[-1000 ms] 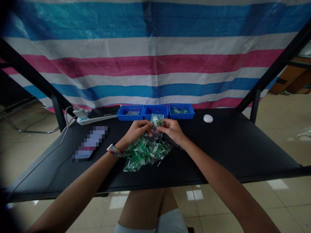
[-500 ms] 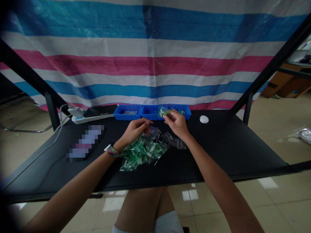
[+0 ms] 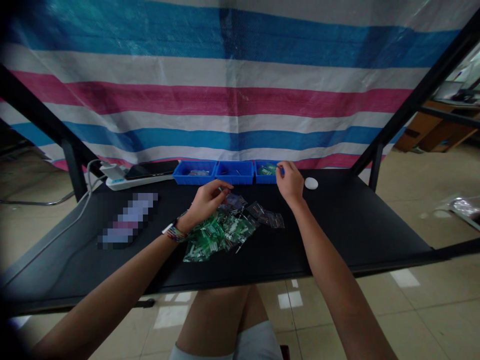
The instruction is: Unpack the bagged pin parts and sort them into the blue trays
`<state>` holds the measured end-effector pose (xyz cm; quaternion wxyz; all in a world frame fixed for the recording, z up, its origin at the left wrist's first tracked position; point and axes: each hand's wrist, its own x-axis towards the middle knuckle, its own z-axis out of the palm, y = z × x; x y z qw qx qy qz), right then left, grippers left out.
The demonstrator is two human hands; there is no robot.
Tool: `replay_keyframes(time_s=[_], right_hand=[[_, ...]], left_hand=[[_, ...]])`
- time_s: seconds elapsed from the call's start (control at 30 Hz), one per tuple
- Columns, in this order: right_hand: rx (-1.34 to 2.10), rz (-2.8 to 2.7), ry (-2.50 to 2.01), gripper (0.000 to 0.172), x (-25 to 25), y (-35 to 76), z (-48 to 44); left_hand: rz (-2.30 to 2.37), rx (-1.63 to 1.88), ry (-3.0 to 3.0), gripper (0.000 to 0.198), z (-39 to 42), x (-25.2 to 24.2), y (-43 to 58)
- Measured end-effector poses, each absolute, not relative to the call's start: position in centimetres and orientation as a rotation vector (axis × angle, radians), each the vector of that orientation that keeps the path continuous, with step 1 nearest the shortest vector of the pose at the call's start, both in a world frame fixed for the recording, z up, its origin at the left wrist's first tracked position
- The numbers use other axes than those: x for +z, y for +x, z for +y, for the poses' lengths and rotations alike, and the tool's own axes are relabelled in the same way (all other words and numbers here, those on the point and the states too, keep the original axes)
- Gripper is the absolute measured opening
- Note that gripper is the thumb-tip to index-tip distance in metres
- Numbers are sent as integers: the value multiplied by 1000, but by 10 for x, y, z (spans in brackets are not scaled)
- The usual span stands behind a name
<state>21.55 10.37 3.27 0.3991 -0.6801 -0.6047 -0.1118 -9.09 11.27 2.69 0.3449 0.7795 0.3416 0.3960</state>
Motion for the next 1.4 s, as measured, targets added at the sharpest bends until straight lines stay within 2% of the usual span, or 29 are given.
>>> replay_keyframes(time_s=[0.17,0.23,0.3,0.37,0.43,0.53,0.73,1.07,1.27,1.4], right_hand=[[-150,-1610,-1709,24,35,205,99],[-70,-1621,-1628,19,39,199,95],[169,-1747,-1552,16,44,192,89],[504,-1970,-1530,23,50,182,80],[680,-2182,-1616,31,56,171,70],[611,-2360,-1770,35,62,158,60],[656,-2412,-1776,14,60,151,59],[705,-2356,-1649,13,58,150,59],[981,-2054,-1267,14,56,153,65],[1280,-1685,-1151,16,48,151,70]], left_hand=[[862,1064,1917,23,115,24,-90],[864,1073,1876,24,116,23,-91],[876,1075,1862,25,117,24,-91],[889,1078,1862,24,117,25,-92],[893,1075,1865,24,117,26,-92],[879,1069,1875,22,117,26,-92],[842,1049,1899,20,116,27,-92],[859,1035,1913,20,116,28,-93],[801,965,1898,18,111,36,-92],[721,897,1811,27,110,36,-90]])
